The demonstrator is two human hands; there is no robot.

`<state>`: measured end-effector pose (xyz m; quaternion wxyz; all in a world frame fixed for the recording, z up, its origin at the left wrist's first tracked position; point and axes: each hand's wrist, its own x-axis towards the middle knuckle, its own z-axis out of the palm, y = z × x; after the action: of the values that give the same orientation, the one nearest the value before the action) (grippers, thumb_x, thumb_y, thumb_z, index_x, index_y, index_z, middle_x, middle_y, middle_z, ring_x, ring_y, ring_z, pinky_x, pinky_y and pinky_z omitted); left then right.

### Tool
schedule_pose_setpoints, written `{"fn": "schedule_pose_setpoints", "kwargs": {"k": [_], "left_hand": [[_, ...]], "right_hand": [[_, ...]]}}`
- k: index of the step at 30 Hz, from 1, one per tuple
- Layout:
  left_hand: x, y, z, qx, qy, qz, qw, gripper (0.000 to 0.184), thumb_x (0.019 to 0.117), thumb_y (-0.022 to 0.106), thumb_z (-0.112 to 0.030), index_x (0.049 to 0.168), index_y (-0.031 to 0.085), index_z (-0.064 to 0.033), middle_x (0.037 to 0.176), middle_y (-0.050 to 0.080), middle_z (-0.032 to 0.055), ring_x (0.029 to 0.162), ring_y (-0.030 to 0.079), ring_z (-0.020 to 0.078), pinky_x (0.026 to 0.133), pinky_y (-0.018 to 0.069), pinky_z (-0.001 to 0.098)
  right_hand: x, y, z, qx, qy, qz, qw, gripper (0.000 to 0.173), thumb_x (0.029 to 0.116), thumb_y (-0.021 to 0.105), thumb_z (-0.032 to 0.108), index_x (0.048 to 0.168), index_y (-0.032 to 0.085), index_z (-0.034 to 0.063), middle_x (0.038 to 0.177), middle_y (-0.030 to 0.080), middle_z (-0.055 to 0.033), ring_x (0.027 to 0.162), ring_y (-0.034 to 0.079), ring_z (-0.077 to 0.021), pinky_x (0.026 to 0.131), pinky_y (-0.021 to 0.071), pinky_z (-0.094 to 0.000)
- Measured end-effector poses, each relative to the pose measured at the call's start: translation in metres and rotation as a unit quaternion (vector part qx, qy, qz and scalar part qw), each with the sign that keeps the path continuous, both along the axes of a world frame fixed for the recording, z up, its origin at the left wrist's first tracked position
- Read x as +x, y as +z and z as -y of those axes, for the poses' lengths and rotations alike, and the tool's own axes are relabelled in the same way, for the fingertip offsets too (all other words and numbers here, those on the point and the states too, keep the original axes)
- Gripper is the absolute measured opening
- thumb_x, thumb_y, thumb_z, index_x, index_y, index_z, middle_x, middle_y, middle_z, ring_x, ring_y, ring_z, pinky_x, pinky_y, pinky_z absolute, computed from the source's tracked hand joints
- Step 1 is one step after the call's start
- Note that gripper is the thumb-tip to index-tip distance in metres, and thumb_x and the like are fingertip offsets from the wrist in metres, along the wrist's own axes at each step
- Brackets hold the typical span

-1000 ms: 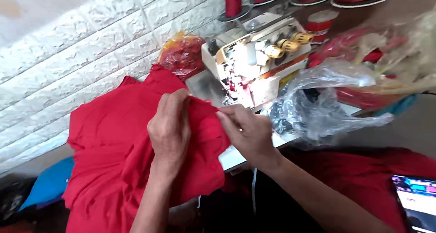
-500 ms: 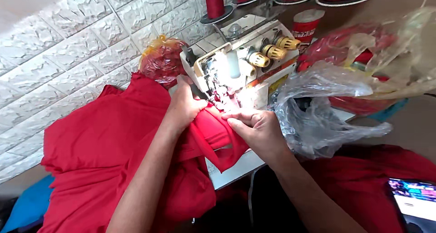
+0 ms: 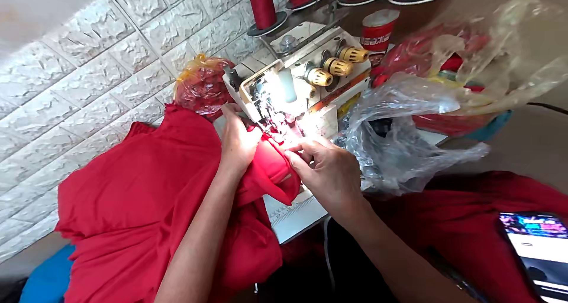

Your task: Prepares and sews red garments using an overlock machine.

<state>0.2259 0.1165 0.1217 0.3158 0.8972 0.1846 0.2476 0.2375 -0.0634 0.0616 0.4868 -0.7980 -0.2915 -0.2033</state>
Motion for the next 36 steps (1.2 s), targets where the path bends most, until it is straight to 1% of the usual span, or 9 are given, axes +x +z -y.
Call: {"fn": "schedule_pose_setpoints", "kwargs": {"k": [11,15,19,22,24,27,31,33,36], "left_hand": [[-0.010,0.006,-0.011,-0.070,-0.065,-0.011,0.995,0.062,0.0885,0.071,-0.003,0.139,0.034,0.0004,0.101,0.066,0.0119,0.086,0.068,0.0134,0.080,0.0571,0.0319],[-0.068,0.035,-0.007,0.061,-0.108,-0.083,0.989,0.090,0.0946,0.071,-0.039,0.158,0.018,-0.0029,0.137,0.056,0.0239,0.122,0.061,0.0323,0.100,0.0524,0.0496],[-0.167,0.041,-0.007,0.175,-0.024,-0.186,0.967,0.125,0.0717,0.084,-0.060,0.163,0.018,-0.0039,0.160,0.037,0.0229,0.145,0.040,0.0432,0.111,0.0402,0.0647],[-0.224,0.022,0.005,0.261,0.105,-0.263,0.923,0.076,0.0794,0.088,-0.024,0.136,0.055,0.0138,0.151,0.041,0.0374,0.137,0.040,0.0615,0.102,0.0335,0.0807],[-0.235,0.005,0.011,0.328,0.164,-0.238,0.899,0.025,0.0911,0.068,-0.004,0.110,0.068,0.0131,0.119,0.066,0.0349,0.114,0.062,0.0571,0.093,0.0386,0.0820],[-0.232,0.007,0.013,0.376,0.218,-0.130,0.891,0.025,0.1002,0.051,-0.006,0.111,0.061,0.0142,0.089,0.066,0.0334,0.083,0.069,0.0529,0.071,0.0516,0.0685],[-0.218,0.035,0.012,0.407,0.174,0.038,0.896,0.036,0.0979,0.047,-0.030,0.083,0.056,0.0020,0.058,0.048,0.0113,0.052,0.051,0.0236,0.051,0.0376,0.0410],[-0.213,0.049,0.012,0.382,0.141,-0.074,0.910,0.032,0.0952,0.056,-0.031,0.083,0.057,-0.0005,0.059,0.050,0.0121,0.054,0.055,0.0305,0.050,0.0414,0.0494],[-0.204,0.061,0.014,0.309,0.079,-0.276,0.907,0.046,0.0904,0.079,-0.031,0.116,0.067,0.0053,0.105,0.068,0.0284,0.100,0.065,0.0501,0.087,0.0440,0.0729]], "right_hand": [[0.010,0.000,-0.001,0.040,0.038,-0.081,0.995,0.012,0.0928,0.070,0.028,0.091,0.074,0.0171,0.057,0.049,0.0051,0.050,0.045,-0.0118,0.050,0.0367,-0.0357],[0.013,0.001,-0.003,0.043,0.046,-0.090,0.994,0.014,0.0939,0.069,0.029,0.089,0.073,0.0158,0.057,0.049,0.0042,0.050,0.046,-0.0128,0.051,0.0370,-0.0371],[0.015,-0.001,-0.006,0.055,0.051,-0.080,0.994,0.016,0.0937,0.069,0.029,0.088,0.073,0.0145,0.058,0.050,0.0021,0.052,0.048,-0.0153,0.052,0.0381,-0.0388],[0.016,-0.003,-0.008,0.065,0.051,-0.074,0.994,0.017,0.0934,0.070,0.029,0.087,0.073,0.0140,0.059,0.050,0.0013,0.054,0.048,-0.0165,0.054,0.0376,-0.0396],[0.015,-0.005,-0.008,0.065,0.052,-0.074,0.994,0.017,0.0939,0.071,0.030,0.089,0.074,0.0134,0.059,0.051,0.0009,0.054,0.048,-0.0168,0.054,0.0377,-0.0394],[0.015,-0.004,-0.008,0.065,0.055,-0.076,0.993,0.017,0.0944,0.070,0.030,0.090,0.073,0.0139,0.059,0.050,0.0009,0.054,0.048,-0.0170,0.054,0.0370,-0.0397],[0.018,-0.004,-0.006,0.073,0.074,-0.085,0.991,0.017,0.0950,0.070,0.031,0.092,0.073,0.0142,0.060,0.050,0.0010,0.054,0.048,-0.0171,0.055,0.0380,-0.0407],[0.019,-0.005,-0.004,0.076,0.087,-0.086,0.990,0.016,0.0957,0.070,0.030,0.093,0.073,0.0145,0.059,0.049,0.0007,0.052,0.047,-0.0166,0.051,0.0381,-0.0397],[0.020,-0.004,0.001,0.063,0.106,-0.086,0.989,0.014,0.0970,0.069,0.028,0.096,0.072,0.0143,0.061,0.052,-0.0010,0.053,0.049,-0.0177,0.051,0.0399,-0.0408]]}}
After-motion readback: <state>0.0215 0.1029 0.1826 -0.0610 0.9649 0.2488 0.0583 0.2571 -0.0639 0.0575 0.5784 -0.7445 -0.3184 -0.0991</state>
